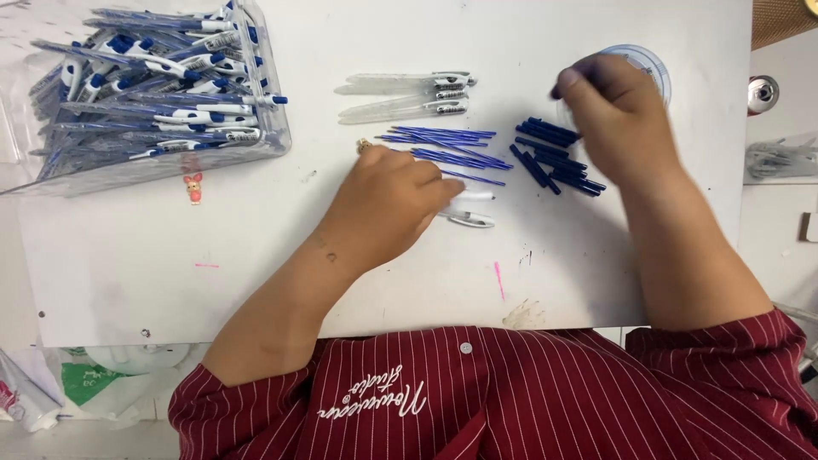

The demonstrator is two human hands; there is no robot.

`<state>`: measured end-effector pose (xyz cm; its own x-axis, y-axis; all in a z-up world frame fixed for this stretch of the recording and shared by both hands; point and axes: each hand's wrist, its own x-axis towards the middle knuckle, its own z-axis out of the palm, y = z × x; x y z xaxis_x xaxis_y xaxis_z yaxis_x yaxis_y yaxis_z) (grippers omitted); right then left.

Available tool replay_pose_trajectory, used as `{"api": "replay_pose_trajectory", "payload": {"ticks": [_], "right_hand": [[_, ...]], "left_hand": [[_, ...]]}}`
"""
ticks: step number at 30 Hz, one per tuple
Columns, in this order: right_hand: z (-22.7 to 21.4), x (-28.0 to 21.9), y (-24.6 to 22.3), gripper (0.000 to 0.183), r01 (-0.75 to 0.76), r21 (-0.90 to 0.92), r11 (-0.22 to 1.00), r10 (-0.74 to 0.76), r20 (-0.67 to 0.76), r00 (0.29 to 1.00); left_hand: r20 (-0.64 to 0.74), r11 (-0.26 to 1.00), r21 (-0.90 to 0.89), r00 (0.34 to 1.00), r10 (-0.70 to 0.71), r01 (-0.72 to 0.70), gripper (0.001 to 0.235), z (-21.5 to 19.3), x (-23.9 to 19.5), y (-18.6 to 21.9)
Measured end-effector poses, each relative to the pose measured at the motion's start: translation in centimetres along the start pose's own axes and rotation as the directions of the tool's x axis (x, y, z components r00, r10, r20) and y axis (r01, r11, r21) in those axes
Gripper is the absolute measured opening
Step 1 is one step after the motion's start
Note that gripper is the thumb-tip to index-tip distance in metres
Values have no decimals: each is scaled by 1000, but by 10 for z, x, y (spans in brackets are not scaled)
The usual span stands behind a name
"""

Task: The person disassembles blue ballpoint pens by hand, separating the barrels from the ink cartridges and placing the components into separate piles on a white table. The person repeatedly picks up pens from a plastic container, removes the cartridges, and organizes the parts.

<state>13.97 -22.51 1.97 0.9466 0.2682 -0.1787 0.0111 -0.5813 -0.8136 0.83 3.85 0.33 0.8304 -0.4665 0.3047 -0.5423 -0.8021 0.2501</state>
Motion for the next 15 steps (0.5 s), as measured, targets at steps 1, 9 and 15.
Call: {"api": "replay_pose_trajectory", "payload": {"ticks": [1, 9, 15], "right_hand": [[-8, 8, 9, 18, 163, -104, 981, -168, -47, 985], [-18, 21, 24, 22, 241, -536, 809, -288, -4, 958], [-29, 32, 67, 17, 356, -640, 681, -522, -84, 849]], "left_hand": [[134, 1000, -11, 991, -7, 9, 27, 12, -3, -3], [137, 998, 27, 988, -67, 64, 11, 3, -1, -5], [-308, 990, 105, 950, -60, 97, 22, -69, -5, -44]]}}
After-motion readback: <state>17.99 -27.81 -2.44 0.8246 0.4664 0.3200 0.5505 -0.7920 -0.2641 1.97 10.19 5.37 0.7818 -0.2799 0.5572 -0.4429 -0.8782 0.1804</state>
